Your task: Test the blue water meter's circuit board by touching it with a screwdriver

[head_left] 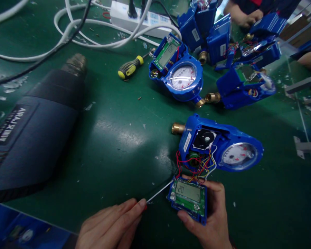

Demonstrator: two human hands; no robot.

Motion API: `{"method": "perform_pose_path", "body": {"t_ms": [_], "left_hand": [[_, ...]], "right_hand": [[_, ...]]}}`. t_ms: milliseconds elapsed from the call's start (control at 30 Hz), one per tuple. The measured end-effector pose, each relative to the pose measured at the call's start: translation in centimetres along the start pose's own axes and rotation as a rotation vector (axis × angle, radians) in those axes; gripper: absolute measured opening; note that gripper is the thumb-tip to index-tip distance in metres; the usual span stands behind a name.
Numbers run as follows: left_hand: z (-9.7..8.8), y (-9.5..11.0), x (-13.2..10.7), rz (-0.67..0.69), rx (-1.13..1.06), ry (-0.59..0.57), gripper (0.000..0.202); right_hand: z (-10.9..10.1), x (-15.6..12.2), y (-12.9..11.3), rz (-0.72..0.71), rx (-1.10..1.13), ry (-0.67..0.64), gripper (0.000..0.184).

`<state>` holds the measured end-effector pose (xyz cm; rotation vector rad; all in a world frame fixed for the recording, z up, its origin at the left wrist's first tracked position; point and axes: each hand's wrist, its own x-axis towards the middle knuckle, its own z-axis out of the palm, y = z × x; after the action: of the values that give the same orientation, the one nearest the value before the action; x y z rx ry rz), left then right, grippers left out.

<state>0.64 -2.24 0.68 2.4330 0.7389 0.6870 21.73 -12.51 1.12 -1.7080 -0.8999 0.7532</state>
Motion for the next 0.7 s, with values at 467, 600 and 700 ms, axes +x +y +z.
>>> {"method": "perform_pose_path", "body": {"t_ms": [467,600,700], "left_hand": [[0.04,0.21,0.54,-0.001,-0.029,0.048,0.023],[0.05,-0.01,0.61,0.012,-0.038,0.034,0.024],[-0.11,-0.42,0.68,0.021,-0.061,0.009,0.025]], "right_hand": [[0.17,0.15,0.01,-0.017,-0.038,0.013,0.059],[0.16,0.13,0.05,-0.023,-0.022,0.014,0.059],[0.26,0.23,-0.14,-0.009,0.018,0.026,0.059]]}}
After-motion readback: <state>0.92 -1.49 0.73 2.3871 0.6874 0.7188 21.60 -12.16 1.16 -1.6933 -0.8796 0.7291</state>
